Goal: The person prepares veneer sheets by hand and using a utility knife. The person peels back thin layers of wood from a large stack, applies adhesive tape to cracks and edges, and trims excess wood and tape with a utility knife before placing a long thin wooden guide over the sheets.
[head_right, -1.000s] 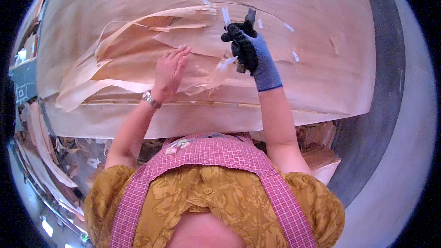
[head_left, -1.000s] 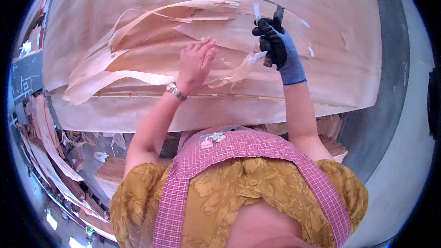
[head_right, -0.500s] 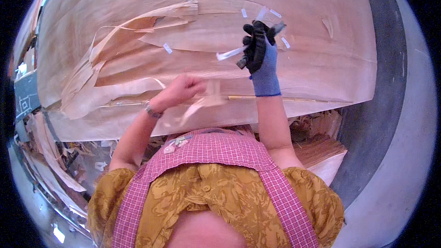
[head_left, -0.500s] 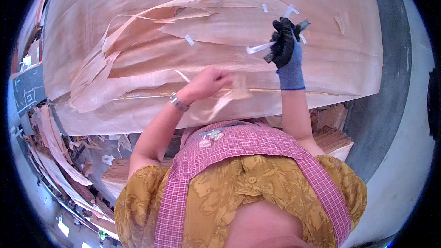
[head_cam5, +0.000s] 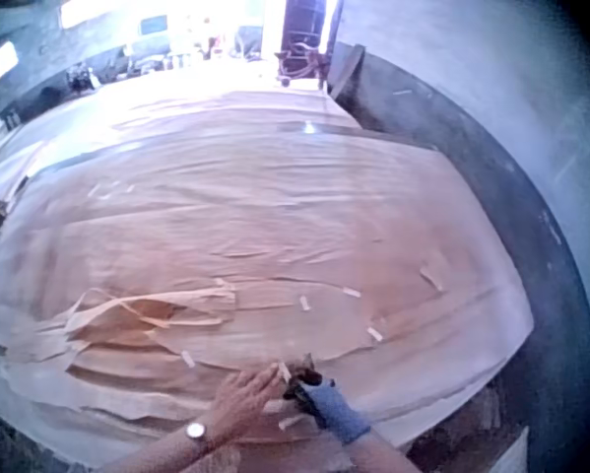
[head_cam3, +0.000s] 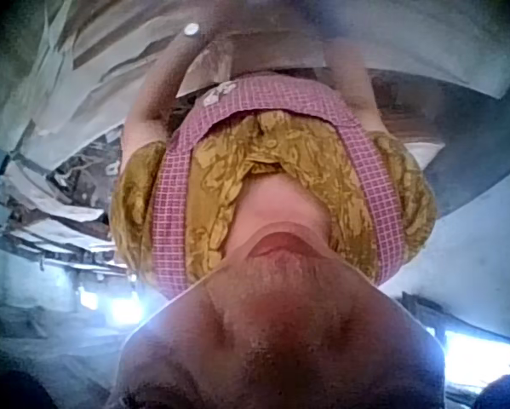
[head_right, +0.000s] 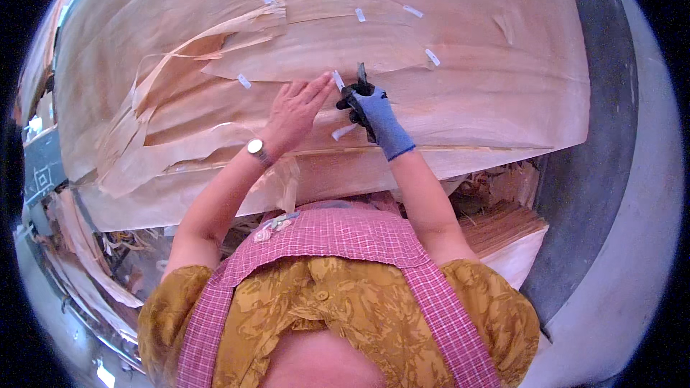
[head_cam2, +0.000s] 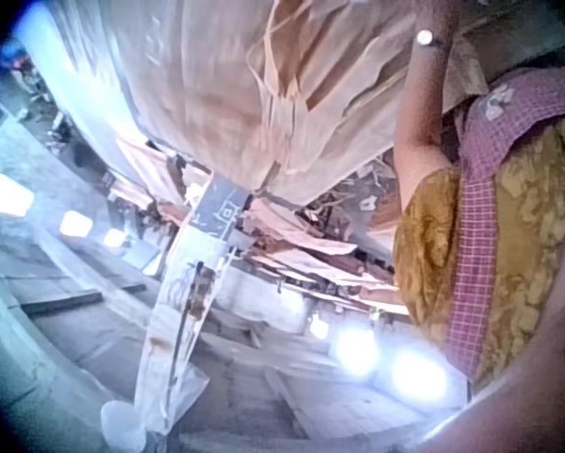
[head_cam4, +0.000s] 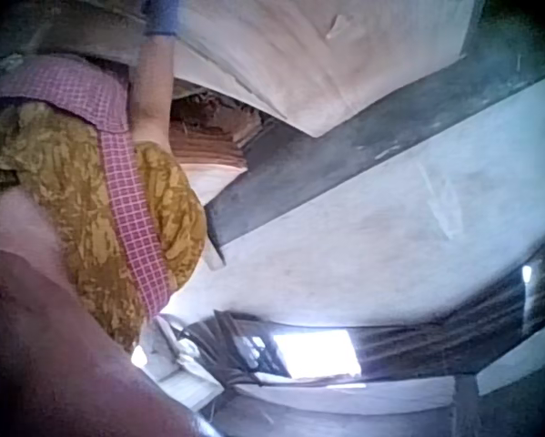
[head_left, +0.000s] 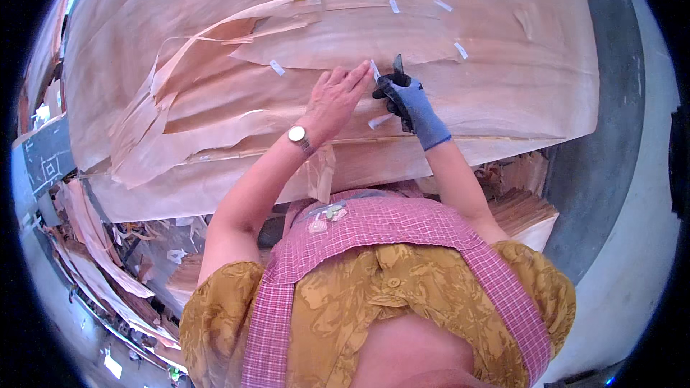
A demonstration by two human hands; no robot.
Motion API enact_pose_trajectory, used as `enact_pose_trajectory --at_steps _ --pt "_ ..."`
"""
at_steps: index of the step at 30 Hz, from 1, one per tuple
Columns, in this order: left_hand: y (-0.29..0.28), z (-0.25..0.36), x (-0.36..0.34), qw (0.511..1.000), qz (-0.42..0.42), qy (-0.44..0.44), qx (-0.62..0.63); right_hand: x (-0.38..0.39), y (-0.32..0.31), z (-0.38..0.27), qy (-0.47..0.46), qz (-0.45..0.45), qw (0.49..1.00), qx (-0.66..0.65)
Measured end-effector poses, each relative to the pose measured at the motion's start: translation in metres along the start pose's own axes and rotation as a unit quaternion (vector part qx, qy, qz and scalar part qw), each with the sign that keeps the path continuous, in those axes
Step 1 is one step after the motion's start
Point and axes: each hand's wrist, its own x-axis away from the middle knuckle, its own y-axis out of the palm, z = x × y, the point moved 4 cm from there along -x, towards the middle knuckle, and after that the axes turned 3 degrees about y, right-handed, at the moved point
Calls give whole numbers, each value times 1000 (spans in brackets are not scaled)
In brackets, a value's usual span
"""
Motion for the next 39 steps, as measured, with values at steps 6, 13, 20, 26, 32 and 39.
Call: enact_pose_trajectory --at_steps 6,13,20,26,32,39 --pt "46 0 -7 998 -33 16 -57 -15 0 10 -48 19 999 -7" --pt "54 1 -5 986 -28 46 -160 -9 -23 -31 -267 143 791 532" --pt "33 -22 -37 998 -17 -43 -34 -27 -32 -107 -156 -36 965 206" --pt "37 -76 -52 967 180 -168 -72 -116 34 -148 -192 -64 946 252" --pt "31 -79 -70 972 168 -160 -39 -144 29 -146 -225 150 781 563" --pt "44 -82 -71 972 115 -133 -154 -126 6 -118 -118 10 932 342"
